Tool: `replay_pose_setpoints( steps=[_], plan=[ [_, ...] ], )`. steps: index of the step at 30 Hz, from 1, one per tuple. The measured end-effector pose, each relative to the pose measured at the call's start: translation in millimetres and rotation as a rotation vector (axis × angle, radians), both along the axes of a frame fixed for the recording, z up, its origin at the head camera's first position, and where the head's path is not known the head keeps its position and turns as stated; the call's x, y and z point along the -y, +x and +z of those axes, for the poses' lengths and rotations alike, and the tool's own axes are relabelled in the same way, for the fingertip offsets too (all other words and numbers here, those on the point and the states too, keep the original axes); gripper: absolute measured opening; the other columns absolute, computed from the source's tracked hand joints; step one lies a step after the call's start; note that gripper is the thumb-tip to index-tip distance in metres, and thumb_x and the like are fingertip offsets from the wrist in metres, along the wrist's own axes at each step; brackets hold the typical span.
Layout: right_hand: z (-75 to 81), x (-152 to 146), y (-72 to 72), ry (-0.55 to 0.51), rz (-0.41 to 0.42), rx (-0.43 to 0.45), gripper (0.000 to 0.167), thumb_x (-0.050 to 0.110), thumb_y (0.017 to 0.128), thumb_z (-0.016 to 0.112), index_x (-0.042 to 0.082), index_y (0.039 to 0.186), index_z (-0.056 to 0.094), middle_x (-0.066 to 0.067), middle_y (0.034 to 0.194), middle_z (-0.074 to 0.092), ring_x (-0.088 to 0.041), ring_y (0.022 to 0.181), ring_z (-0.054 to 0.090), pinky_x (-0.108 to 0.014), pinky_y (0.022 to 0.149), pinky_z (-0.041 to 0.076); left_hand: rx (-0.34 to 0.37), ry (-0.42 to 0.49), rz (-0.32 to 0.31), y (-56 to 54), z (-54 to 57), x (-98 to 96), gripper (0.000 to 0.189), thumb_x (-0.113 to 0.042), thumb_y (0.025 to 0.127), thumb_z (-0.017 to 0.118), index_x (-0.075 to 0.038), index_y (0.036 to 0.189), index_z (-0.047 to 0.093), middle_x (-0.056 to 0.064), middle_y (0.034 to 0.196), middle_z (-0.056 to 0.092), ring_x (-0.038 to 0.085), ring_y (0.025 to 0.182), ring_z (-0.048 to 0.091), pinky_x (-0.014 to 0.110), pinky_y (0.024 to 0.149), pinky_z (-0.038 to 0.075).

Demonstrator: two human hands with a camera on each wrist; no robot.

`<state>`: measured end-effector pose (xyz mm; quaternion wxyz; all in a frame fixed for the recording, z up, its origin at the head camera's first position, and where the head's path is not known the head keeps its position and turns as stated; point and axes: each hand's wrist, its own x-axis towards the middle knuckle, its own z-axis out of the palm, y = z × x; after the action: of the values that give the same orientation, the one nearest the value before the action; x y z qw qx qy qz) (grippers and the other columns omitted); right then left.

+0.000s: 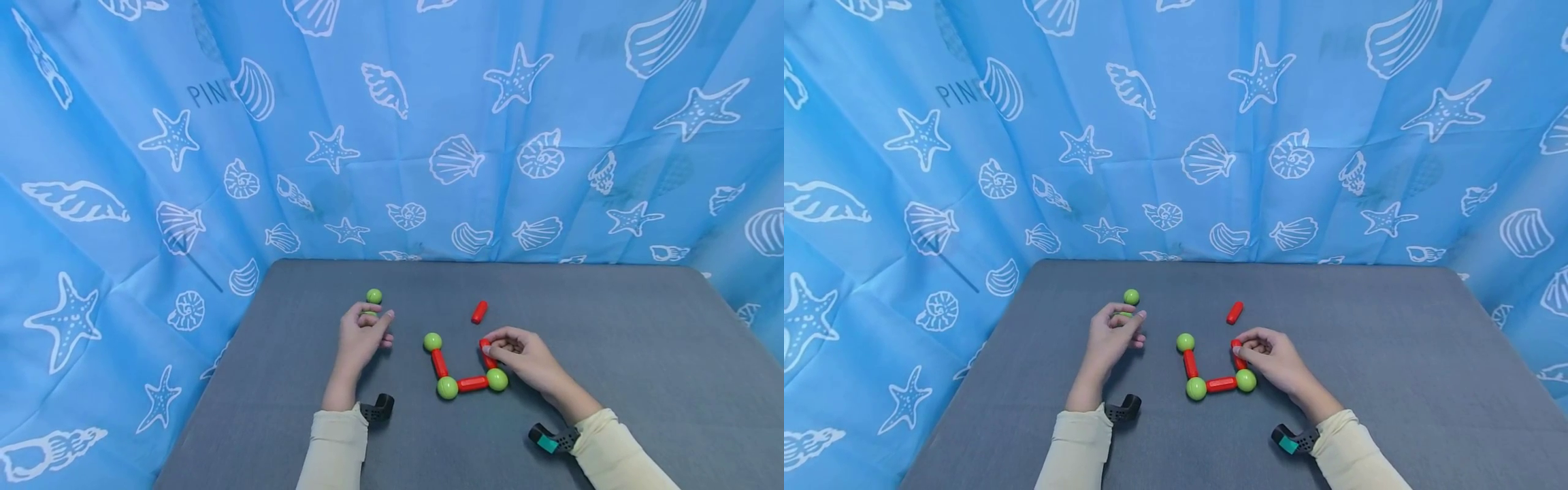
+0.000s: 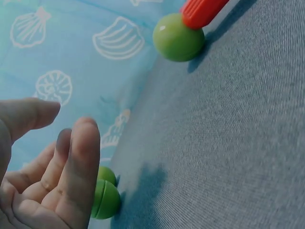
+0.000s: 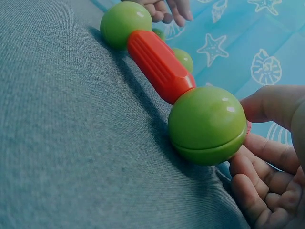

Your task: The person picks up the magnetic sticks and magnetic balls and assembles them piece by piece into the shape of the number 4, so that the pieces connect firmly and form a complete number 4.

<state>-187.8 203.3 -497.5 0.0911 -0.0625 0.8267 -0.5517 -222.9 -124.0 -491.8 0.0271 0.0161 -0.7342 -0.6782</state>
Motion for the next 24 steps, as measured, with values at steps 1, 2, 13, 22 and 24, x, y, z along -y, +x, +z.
replay_pose_setpoints(
  steps=[1,2,13,22,24],
  plan=[
    [0.0,-0.2,0.1,0.004,-0.004,0.004,0.032,0.022,0.102,0.073,0.0,0.125,0.07,-0.009,0.103,0.071,-0.014,0.083,0.061,-0.025,0.07,0.051,-0.004,-0.013,0.011,0.2,0.1,0.3,0.041,-0.022,0.099,0.078,0.003,0.127,0.063,0.031,0.094,0.071,0.028,0.067,0.077,0.036,0.064,0.065],
    [0.0,-0.2,0.1,0.007,-0.009,0.007,0.032,0.023,0.102,0.073,0.001,0.124,0.071,-0.008,0.103,0.071,-0.014,0.083,0.061,-0.025,0.07,0.051,-0.006,-0.026,0.02,0.4,0.1,0.6,0.041,-0.022,0.099,0.078,0.003,0.126,0.063,0.03,0.094,0.072,0.029,0.069,0.077,0.036,0.064,0.065],
    [-1.1,0.4,-0.2,-0.013,0.006,-0.01,0.032,0.021,0.102,0.073,0.0,0.126,0.07,-0.013,0.106,0.072,-0.012,0.083,0.061,-0.026,0.071,0.051,-0.081,-0.166,0.148,1.3,-3.7,6.8,0.035,-0.021,0.096,0.081,0.0,0.12,0.068,0.008,0.09,0.069,0.017,0.075,0.067,0.028,0.069,0.054],
    [0.5,0.1,0.4,0.002,0.009,-0.013,0.033,0.02,0.101,0.074,0.0,0.127,0.07,-0.011,0.104,0.071,-0.012,0.084,0.061,-0.025,0.072,0.052,-0.037,-0.277,0.249,0.9,-6.5,13.7,0.045,-0.022,0.091,0.085,-0.004,0.129,0.068,0.016,0.117,0.064,0.018,0.084,0.064,0.028,0.07,0.052],
    [0.2,-0.8,1.1,0.0,0.01,-0.014,0.033,0.02,0.101,0.074,-0.001,0.126,0.07,-0.012,0.103,0.071,-0.012,0.083,0.06,-0.025,0.071,0.052,-0.034,-0.319,0.242,0.6,-8.1,13.5,0.049,-0.023,0.092,0.085,-0.005,0.134,0.068,0.018,0.126,0.062,0.021,0.089,0.065,0.031,0.075,0.052]
  ],
)
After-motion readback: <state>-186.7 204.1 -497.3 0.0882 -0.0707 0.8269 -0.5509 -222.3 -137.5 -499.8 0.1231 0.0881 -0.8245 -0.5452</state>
